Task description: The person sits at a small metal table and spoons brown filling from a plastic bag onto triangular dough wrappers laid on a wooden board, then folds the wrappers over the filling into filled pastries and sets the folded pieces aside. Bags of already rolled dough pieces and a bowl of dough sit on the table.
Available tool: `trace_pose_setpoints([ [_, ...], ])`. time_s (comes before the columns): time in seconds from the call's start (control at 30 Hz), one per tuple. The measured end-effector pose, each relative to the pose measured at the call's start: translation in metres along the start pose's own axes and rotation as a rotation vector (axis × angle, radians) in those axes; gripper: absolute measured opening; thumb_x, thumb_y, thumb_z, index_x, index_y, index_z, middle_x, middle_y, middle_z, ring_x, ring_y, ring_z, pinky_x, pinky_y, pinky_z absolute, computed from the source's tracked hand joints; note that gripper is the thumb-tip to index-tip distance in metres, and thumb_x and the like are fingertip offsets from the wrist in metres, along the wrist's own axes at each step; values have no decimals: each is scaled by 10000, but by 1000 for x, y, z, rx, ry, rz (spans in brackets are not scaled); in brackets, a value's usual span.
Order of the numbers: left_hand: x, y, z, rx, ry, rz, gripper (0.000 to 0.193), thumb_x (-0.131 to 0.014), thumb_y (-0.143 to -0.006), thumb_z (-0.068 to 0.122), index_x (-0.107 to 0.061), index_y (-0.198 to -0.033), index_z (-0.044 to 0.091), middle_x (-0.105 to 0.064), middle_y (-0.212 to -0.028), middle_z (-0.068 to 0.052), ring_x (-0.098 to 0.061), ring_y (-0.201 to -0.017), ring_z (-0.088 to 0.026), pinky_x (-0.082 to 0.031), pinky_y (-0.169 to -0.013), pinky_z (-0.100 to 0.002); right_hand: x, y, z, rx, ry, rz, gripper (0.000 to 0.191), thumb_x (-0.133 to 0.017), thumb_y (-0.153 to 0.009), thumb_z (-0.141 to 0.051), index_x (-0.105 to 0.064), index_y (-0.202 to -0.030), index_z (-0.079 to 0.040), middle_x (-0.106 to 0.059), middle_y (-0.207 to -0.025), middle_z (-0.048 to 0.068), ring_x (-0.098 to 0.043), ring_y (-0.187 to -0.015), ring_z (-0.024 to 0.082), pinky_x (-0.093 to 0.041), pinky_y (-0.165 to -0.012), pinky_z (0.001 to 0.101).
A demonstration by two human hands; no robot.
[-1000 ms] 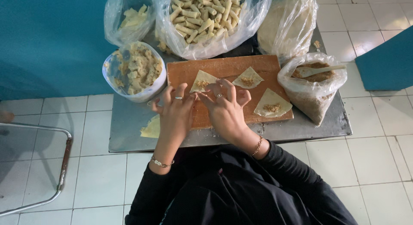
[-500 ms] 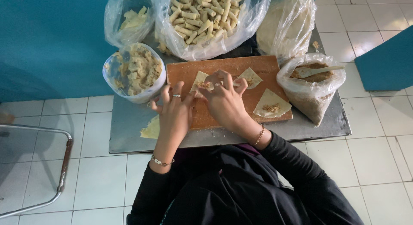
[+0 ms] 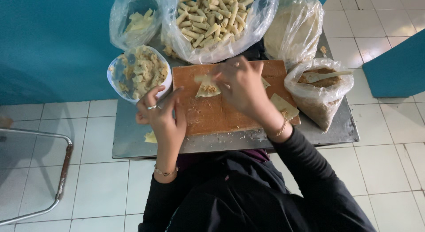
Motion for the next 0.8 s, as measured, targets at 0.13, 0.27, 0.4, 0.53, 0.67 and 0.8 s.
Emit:
trace_pose_setpoints([
  [0.13,-6,3,8,38,42,58,324,-736,-927,127,-766,-1199,301,-581,-1278,-23,-461,-1255,-280,-242,-1014,-485,6,-51,23,33,48,264,129,-712,-1023,-261,-799,-1089,-191,-776,-988,-48,-624,-1037,189,-366,-879,430],
  [0.27,-20,8,21,-33,47,2,275,-754,-898,169,-751,-1143,293,-562,-1245,-22,-476,-1254,-303,-254,-988,-499,-1,-78,28,74,256,400,180,-706,-1030,-285,-798,-1144,-180,-783,-1059,-25,-627,-1059,186,-340,-911,431],
  [0.4,-38,21,37,-35,29,-47,179,-773,-860,207,-756,-1022,281,-585,-1161,-6,-519,-1167,-295,-257,-912,-499,6,-50,27,45,181,332,216,-686,-1049,-262,-779,-1214,-159,-775,-1140,-13,-632,-1043,177,-319,-923,444],
  [0.53,-56,36,51,-73,183,-137,136,-744,-979,240,-708,-1089,168,-586,-1138,-19,-533,-1194,-307,-355,-998,-432,43,24,32,13,129,305,186,-695,-1062,-219,-768,-1215,-144,-761,-1188,2,-644,-1108,197,-360,-924,392],
  [0.67,-69,49,78,-141,177,-201,171,-737,-992,285,-708,-1065,133,-622,-1103,-46,-553,-1120,-276,-348,-967,-456,73,92,43,-236,220,134,193,-775,-978,-261,-800,-1131,-146,-753,-995,11,-658,-923,204,-388,-791,373],
  [0.8,-77,49,105,-231,133,-172,222,-742,-914,338,-723,-995,133,-655,-1094,-57,-567,-1068,-257,-302,-937,-510,79,141,56,-224,273,168,220,-760,-937,-220,-793,-1146,-161,-761,-1092,-6,-678,-1015,191,-475,-907,348],
])
Point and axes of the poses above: each hand's wrist, its own y-axis away from the middle knuckle, its own x-axis out of the back of the hand, z = x × y, the point moved 1 cm from there along -y, towards the middle knuckle
